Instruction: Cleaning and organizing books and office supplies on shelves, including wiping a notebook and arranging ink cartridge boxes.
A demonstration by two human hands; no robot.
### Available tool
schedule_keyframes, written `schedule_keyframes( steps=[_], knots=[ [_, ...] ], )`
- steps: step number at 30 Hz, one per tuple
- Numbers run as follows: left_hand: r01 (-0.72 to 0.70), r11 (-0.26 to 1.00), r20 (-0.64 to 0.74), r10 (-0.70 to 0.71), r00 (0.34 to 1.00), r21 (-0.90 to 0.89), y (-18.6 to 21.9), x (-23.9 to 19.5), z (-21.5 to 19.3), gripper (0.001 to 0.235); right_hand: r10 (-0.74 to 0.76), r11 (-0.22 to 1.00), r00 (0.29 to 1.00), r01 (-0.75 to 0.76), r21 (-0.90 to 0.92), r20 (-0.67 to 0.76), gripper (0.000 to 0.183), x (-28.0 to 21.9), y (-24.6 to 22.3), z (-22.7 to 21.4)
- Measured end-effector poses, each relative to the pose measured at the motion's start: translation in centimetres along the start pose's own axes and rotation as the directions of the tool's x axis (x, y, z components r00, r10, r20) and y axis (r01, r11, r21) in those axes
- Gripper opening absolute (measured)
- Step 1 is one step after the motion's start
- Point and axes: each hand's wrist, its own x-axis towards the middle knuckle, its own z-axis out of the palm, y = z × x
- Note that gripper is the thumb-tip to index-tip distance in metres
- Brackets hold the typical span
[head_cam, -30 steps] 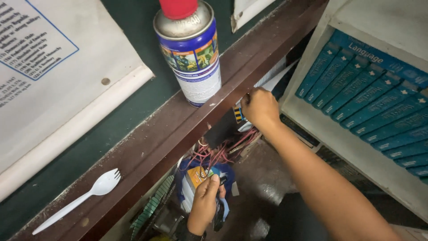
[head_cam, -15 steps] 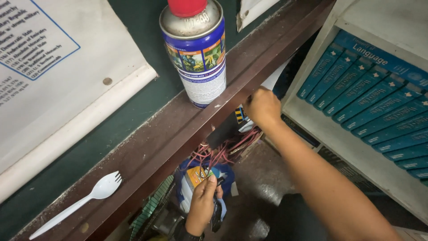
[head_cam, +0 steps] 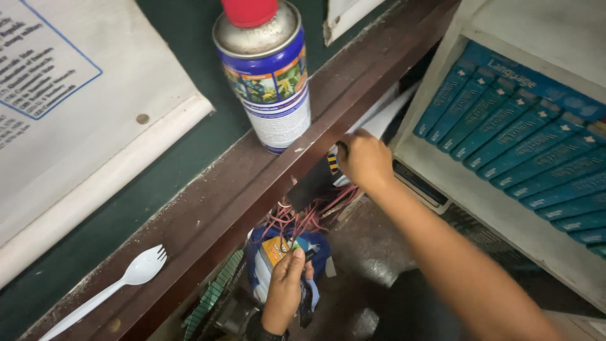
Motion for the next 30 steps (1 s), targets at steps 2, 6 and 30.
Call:
schedule_keyframes(
  steps=[2, 6, 30],
  knots=[
    [-0.038, 0.996, 0.021, 0.039, 0.999, -0.080, 1.4, -0.5, 0.3, 0.052, 0.001, 0.992, 1.000, 0.002, 0.129, -0.028, 0.025, -3.8, -0.4, -2.0],
    [0.108, 0.970, 0.114, -0.085, 0.990, -0.218, 1.6, -0.2, -0.2, 0.039, 0.038, 0.862, 0.995, 0.013, 0.507, -0.089, 0.036, -13.3, 1.0, -3.2],
    [-0.194, 0.964, 0.426, 0.256, 0.868, -0.183, 10.3, -12.9, 11.0, 0.016, -0.008, 0.797, 0.965, 0.164, 0.581, -0.261, 0.022, -38.5, 4.5, -17.6]
  ],
)
